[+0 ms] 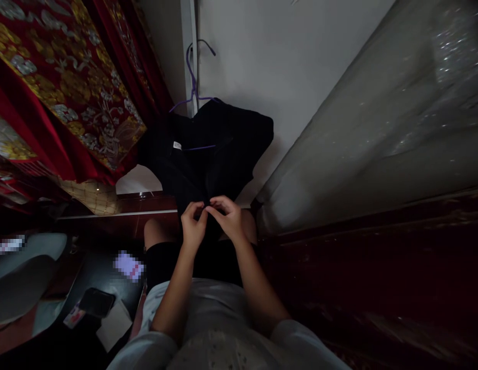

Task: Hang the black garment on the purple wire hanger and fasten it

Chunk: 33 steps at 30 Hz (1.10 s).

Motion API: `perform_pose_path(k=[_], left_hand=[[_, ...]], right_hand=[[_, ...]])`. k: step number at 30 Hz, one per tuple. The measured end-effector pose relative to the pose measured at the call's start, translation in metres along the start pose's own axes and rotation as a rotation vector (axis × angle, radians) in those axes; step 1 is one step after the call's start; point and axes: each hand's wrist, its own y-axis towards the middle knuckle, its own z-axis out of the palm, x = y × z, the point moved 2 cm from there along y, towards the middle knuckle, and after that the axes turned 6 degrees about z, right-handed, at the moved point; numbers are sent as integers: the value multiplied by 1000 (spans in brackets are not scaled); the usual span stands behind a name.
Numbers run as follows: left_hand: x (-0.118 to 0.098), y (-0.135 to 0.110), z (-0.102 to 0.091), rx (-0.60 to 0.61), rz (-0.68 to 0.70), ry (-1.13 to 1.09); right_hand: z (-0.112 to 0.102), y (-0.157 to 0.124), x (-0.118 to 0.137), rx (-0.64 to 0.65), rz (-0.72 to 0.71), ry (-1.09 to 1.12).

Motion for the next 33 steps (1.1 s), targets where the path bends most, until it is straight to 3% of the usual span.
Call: perform_pose_path(k=[4,13,18,22,26,33], left_hand=[[-4,1,-7,83,76,65],[-8,6,-8,-37,86,87],[-7,7,-6,17,92,114],[-8,7,-7,45,106,116],[-10,8,-8,57,107,118],[-19,-11,9,129,84,95]], right_hand=[[4,-2,-2,-55,-70,-76],[12,7,1,-42,-201,-128],[16,5,-6,-115,-235,-209],[15,9,4,-156,-309,-266],[11,47,34,-128,-401,-336],[7,155,109,-195,-612,-467]])
